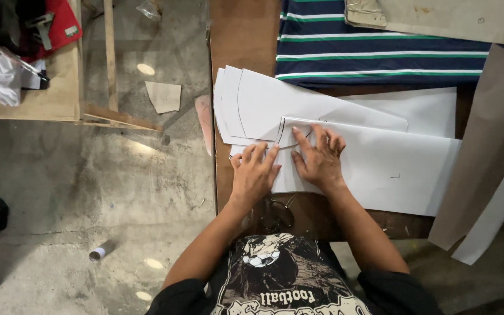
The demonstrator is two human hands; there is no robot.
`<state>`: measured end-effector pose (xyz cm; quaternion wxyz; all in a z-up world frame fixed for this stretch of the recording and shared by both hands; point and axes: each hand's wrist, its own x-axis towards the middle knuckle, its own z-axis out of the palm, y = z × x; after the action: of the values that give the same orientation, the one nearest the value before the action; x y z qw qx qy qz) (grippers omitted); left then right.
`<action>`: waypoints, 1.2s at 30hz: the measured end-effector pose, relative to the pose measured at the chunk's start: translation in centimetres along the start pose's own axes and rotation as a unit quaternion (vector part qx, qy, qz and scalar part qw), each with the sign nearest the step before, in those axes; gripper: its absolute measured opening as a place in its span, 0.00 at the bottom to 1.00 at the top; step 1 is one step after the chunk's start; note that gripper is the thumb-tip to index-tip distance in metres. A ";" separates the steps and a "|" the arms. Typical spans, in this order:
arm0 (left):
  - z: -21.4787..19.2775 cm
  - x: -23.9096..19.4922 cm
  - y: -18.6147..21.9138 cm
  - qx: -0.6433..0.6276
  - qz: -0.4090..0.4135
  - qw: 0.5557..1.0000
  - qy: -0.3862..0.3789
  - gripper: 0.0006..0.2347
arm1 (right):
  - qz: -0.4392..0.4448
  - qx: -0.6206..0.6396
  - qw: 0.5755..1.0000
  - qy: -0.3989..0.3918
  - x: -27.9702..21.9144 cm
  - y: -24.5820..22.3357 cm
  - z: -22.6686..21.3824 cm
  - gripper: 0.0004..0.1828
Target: The person is cutting out paper patterns and arranging them on a larger board to prepare for clothing production.
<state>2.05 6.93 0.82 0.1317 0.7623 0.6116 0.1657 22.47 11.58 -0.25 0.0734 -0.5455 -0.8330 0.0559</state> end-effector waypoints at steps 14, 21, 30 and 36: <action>0.1 -0.1 -0.1 -0.017 0.002 1.000 0.026 0.22 | -0.003 -0.022 1.000 0.023 -0.3 -0.2 0.6 0.28; 0.2 -0.2 -0.2 -0.020 0.004 0.999 0.028 0.23 | 0.002 -0.019 1.000 0.018 -0.1 -0.4 0.3 0.28; 0.3 -0.2 -0.3 -0.018 0.005 1.000 0.022 0.22 | -0.004 -0.025 1.000 0.010 -0.2 -0.2 0.6 0.29; 0.4 -0.4 -0.3 -0.024 0.003 0.999 0.023 0.21 | -0.005 -0.027 0.999 0.024 -0.2 -0.4 0.3 0.28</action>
<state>1.89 6.61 0.32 0.1354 0.7569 0.6078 0.1983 22.18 11.24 -0.45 0.0790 -0.5445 -0.8348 0.0195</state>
